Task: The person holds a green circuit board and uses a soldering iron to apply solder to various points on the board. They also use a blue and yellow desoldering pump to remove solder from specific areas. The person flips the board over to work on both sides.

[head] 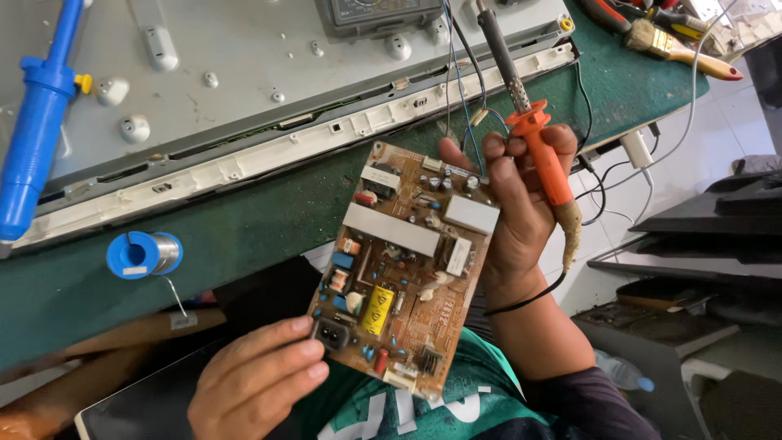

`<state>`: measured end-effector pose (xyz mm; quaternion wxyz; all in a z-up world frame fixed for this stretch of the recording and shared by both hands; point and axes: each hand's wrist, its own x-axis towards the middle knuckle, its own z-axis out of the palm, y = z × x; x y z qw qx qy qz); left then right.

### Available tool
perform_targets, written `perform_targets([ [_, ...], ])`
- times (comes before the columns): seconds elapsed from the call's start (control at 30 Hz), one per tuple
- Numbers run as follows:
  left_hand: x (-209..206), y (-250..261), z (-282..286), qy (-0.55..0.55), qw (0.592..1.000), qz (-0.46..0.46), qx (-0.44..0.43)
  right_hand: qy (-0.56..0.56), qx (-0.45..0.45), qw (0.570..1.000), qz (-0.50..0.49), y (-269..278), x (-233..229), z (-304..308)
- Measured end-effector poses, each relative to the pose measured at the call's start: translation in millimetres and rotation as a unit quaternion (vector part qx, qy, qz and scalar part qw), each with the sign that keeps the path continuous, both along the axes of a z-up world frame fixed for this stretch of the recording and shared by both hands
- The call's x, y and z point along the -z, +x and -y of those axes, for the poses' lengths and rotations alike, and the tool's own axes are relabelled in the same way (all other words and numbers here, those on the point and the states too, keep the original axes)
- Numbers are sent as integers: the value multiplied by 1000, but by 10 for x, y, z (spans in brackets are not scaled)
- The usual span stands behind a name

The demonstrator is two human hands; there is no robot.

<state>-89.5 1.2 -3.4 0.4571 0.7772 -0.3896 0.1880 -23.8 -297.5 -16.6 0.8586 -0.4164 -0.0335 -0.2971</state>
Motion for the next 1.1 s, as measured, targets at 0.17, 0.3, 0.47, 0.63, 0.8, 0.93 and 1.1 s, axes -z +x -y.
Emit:
perform_targets([
  [0.17, 298, 36, -13, -61, 987, -95, -115, 28, -6, 999, 19, 16, 103, 62],
  [0.3, 429, 127, 133, -320, 867, -320, -208, -2, -29, 1000, -10, 30, 1, 51],
  [0.47, 464, 397, 126, -352, 821, -401, -203, -27, -53, 998, -9, 218, 34, -24],
  [0.63, 507, 493, 88, -326, 822, -425, -194, -32, -64, 997, -18, 369, 109, -64],
  [0.8, 541, 521, 3, -25, 923, -251, -292, -104, -71, 992, -16, 513, 134, -94],
  [0.93, 511, 544, 0, -16, 923, -242, -300, -117, -73, 990, -32, 526, 216, -73],
  [1.1, 581, 541, -24, -24, 920, -250, -300, -120, -68, 989, -54, 358, 267, 10],
])
